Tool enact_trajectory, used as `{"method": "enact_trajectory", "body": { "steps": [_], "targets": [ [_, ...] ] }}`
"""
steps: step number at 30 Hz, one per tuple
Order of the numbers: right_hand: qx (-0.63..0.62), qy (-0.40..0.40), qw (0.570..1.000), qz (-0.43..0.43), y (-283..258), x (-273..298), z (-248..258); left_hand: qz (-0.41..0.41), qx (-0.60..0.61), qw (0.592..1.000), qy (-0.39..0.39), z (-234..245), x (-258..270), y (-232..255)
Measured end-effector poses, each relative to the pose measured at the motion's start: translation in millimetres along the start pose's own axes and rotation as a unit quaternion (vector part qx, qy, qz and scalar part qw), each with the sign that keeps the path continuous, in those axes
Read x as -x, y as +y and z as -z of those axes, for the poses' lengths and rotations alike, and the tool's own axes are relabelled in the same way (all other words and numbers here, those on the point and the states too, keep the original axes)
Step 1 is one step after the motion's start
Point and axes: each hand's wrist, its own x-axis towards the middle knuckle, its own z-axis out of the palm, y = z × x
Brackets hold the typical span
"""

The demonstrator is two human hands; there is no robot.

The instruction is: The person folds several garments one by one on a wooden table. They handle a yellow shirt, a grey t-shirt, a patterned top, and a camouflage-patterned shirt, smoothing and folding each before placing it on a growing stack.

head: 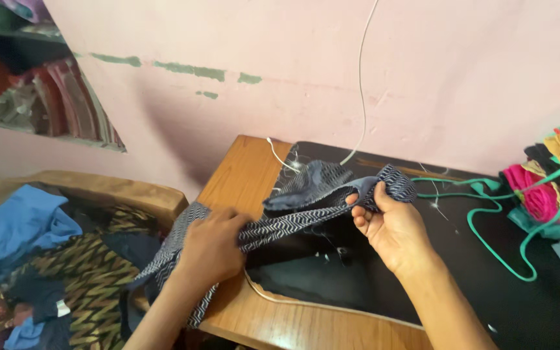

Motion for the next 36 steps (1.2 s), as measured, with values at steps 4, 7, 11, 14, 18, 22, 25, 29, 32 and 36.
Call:
{"method": "enact_trajectory", "body": {
  "steps": [4, 7, 11, 14, 18, 22, 25, 29, 32, 36],
  "targets": [
    [0.016, -0.027, 0.999, 0.025, 9, -1, -13, 0.22, -0.058, 0.974, -0.021, 36, 30, -43],
    [0.041, -0.043, 0.998, -0.026, 19, 1, -19, 0.388, -0.074, 0.919, -0.007, 62, 47, -77],
    [-0.002, -0.047, 0.998, -0.04, 18, 7, -26, 0.453, -0.098, 0.884, 0.054, 79, 44, -106],
    [-0.02, -0.049, 0.998, 0.024, -6, 12, -27, 0.415, -0.109, 0.897, 0.111, 93, 19, -107],
    [-0.026, -0.012, 0.988, 0.153, -58, 24, -13, 0.241, 0.409, 0.873, 0.117, 114, -35, -74],
    [-0.021, 0.023, 0.96, 0.28, -109, 33, 3, 0.229, 0.702, 0.668, -0.09, 118, -65, -14],
    [-0.007, 0.04, 0.957, 0.286, -134, 54, 17, 0.085, 0.853, 0.48, -0.186, 118, -72, 20],
    [-0.033, 0.091, 0.933, 0.347, -142, 81, 33, -0.127, 0.937, 0.211, -0.246, 103, -71, 51],
    [-0.049, 0.121, 0.886, 0.445, -134, 78, 50, -0.051, 0.967, 0.218, -0.12, 78, -68, 61],
    [0.205, 0.162, 0.842, 0.473, -111, 33, 65, 0.038, 0.971, 0.236, 0.023, 35, -72, 59]
  ]
}}
